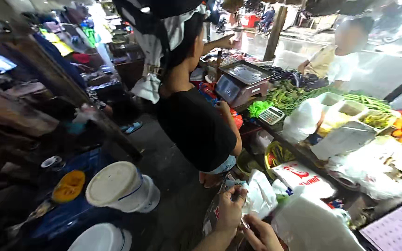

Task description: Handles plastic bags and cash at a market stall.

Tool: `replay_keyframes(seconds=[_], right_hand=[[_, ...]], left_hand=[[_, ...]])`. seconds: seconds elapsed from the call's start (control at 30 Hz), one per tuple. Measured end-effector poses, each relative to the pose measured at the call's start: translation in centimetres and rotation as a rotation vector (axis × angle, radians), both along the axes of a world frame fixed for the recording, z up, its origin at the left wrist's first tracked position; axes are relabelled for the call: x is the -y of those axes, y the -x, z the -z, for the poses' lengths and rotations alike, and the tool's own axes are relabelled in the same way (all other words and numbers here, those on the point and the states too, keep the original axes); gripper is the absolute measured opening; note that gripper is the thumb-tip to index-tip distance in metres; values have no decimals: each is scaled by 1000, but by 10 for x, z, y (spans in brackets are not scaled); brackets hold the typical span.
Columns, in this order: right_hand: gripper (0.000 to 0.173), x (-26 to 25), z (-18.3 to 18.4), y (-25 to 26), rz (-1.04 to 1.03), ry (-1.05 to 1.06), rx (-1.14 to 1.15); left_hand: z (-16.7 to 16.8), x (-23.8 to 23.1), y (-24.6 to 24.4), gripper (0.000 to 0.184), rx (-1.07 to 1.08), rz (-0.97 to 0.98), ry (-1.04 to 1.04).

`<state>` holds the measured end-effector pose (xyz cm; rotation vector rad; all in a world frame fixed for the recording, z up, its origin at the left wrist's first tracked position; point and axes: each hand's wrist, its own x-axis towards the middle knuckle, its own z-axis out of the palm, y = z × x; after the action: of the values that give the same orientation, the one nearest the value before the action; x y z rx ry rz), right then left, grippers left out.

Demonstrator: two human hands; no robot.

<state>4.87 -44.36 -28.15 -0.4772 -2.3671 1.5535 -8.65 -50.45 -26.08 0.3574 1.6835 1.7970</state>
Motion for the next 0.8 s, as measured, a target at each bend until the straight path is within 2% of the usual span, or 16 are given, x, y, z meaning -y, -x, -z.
replay_keyframes(seconds=[0.27,0.4,0.47,0.57,0.67,0.73,0.8], right_hand=[[28,74,2,67,-54,157,-40],[25,131,-4,111,-242,312,-30],[40,161,-9,134,-345,331,-31],[46,203,-13,165,-492,223,-56],[54,233,-23,201,-609,6,-210],[49,247,-37,228,-569,-97,-365],[38,259,-53,258,-525,-174,-490]], left_hand=[[0,108,55,19,-165,-162,26],[-3,179,89,17,-223,-326,-3],[-7,216,107,17,-247,-386,-13],[-13,270,127,19,-337,-452,6],[-12,326,148,19,-587,-485,11],[-13,364,162,18,-767,-479,16],[-17,397,171,14,-851,-468,36]])
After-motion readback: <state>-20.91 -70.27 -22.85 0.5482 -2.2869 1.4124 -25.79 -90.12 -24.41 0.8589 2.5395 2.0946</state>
